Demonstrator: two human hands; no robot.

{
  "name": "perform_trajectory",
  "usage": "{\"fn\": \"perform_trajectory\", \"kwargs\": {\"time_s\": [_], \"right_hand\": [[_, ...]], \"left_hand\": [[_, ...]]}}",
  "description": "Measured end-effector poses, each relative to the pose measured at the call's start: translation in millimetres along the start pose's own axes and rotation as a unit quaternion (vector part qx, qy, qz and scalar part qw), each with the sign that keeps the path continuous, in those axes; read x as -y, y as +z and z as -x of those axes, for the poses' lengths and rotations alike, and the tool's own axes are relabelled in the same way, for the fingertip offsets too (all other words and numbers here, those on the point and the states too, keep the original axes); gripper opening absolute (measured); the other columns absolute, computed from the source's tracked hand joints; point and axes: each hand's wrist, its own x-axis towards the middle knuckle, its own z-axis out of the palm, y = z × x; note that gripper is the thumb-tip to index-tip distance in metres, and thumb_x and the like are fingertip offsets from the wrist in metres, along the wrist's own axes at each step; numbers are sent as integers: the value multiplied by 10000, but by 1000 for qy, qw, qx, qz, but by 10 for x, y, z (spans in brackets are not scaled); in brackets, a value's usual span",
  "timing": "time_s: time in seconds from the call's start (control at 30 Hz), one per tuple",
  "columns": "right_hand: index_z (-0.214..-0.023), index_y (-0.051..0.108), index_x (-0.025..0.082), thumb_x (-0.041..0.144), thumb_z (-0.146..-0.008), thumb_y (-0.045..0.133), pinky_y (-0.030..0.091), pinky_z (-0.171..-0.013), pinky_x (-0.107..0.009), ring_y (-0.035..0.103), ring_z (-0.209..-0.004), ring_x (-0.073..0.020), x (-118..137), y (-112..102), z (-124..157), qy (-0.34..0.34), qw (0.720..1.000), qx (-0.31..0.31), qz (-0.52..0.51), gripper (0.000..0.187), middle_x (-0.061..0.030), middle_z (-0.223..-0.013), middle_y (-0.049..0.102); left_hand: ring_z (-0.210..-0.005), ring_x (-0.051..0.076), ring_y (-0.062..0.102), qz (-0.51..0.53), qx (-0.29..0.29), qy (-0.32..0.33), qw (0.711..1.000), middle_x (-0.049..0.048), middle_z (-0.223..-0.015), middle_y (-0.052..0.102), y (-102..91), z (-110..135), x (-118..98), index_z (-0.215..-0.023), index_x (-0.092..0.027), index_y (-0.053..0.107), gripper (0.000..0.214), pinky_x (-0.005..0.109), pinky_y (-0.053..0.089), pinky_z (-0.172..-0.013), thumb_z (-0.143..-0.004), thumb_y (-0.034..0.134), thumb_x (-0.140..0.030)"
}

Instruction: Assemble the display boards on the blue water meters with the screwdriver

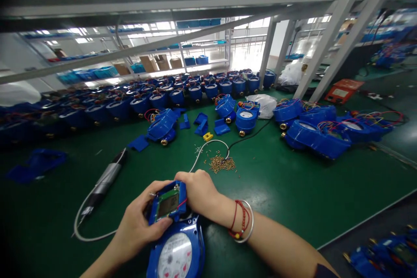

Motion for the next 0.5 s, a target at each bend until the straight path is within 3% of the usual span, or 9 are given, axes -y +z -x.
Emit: {"fn": "perform_trajectory", "kwargs": {"time_s": [0.13, 0.3, 0.37, 0.5], "right_hand": [[-780, 661, 177, 121, -711, 644, 362, -527, -199, 643, -592, -161, 4, 11, -1, -3, 1000, 7, -1, 91, -13, -640, 689], [-878, 654, 194, 131, -718, 633, 402, -573, -224, 671, -672, -194, 18, -12, -8, 1, 1000, 18, -3, 173, -28, -729, 712], [-993, 630, 207, 197, -677, 696, 437, -611, -245, 681, -742, -223, 7, -65, 26, -7, 999, 40, -18, 323, -36, -818, 720], [-1313, 418, 219, 357, -565, 800, 492, -776, -307, 639, -969, -258, -28, -170, 155, -51, 984, 115, -129, 850, -75, -1110, 655]], "left_hand": [[-919, 191, 615, -82, -34, 32, 996, 20, -1034, 609, 14, -4, 21, -1132, -242, 494, 498, 298, 517, -806, -672, 682, -249], [-864, 192, 638, -89, -58, 62, 992, 32, -993, 631, 19, 13, 85, -1114, -213, 515, 473, 294, 541, -767, -671, 678, -243], [-866, 191, 643, -74, -58, 55, 994, 35, -1000, 636, 7, 18, 112, -1121, -209, 520, 460, 287, 543, -769, -690, 670, -258], [-871, 178, 642, -68, -65, 58, 994, 19, -1014, 636, -9, 16, 137, -1127, -227, 525, 447, 256, 540, -759, -712, 669, -305]]}}
